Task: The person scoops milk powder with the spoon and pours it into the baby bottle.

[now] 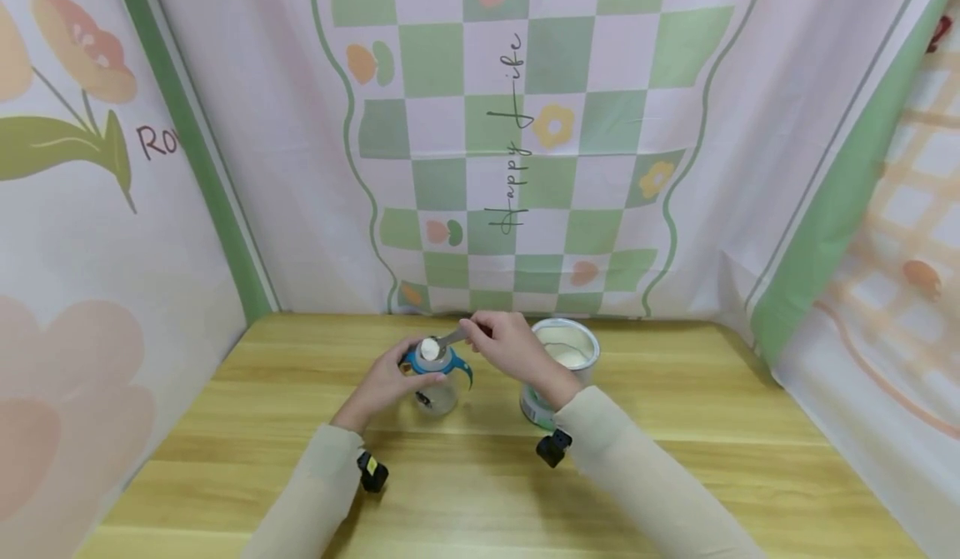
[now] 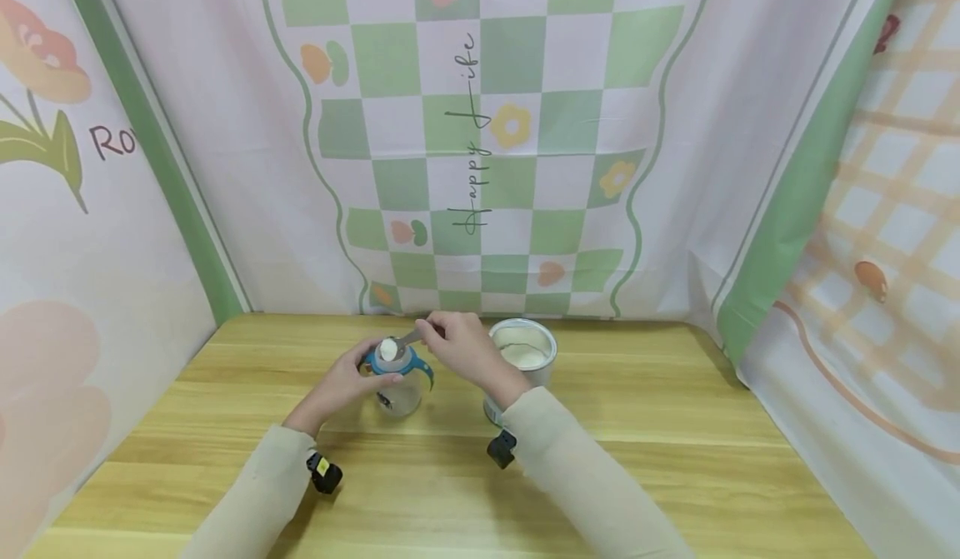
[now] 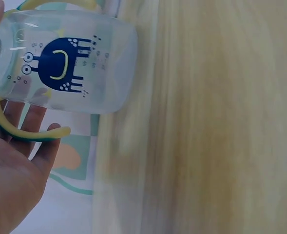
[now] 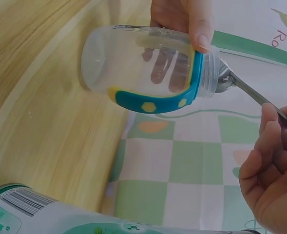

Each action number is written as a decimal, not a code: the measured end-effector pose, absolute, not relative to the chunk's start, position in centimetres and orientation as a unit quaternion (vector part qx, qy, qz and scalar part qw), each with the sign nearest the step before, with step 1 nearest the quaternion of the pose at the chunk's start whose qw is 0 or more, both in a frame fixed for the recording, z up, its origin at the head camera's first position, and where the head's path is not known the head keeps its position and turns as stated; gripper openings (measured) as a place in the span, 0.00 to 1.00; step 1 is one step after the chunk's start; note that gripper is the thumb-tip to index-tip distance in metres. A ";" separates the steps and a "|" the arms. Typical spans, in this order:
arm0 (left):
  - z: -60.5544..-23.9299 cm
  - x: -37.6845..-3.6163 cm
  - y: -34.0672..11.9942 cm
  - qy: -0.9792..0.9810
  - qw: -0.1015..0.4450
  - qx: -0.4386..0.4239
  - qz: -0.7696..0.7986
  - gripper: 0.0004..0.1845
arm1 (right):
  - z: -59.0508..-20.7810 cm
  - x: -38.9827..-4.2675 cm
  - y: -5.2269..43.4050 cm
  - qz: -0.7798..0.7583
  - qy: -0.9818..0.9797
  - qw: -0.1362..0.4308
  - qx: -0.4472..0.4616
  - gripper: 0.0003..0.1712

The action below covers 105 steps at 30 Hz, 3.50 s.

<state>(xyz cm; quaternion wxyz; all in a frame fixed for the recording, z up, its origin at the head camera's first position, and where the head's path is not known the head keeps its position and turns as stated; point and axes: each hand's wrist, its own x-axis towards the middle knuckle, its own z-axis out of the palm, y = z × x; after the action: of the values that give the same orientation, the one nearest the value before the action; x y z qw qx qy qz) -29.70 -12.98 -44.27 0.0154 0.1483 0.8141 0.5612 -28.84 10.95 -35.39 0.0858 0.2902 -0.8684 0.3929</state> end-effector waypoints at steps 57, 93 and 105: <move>-44.0 -29.2 -12.9 0.814 0.038 0.125 0.566 0.40 | -37.1 -28.4 11.6 -0.020 -0.733 0.437 0.521 0.10; -44.1 -29.5 -13.0 0.814 0.042 0.130 0.564 0.42 | -37.6 -28.3 11.7 0.101 -0.794 0.378 0.465 0.05; -44.2 -29.4 -13.1 0.819 0.044 0.124 0.559 0.46 | -36.7 -28.1 11.7 0.158 -0.805 0.370 0.436 0.05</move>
<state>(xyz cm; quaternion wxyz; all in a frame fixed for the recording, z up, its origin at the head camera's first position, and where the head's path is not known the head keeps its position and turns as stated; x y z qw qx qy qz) -29.40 -13.07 -44.20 0.0436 0.1244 0.8186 0.5590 -28.09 11.67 -36.70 0.3702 0.4358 -0.8051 0.1576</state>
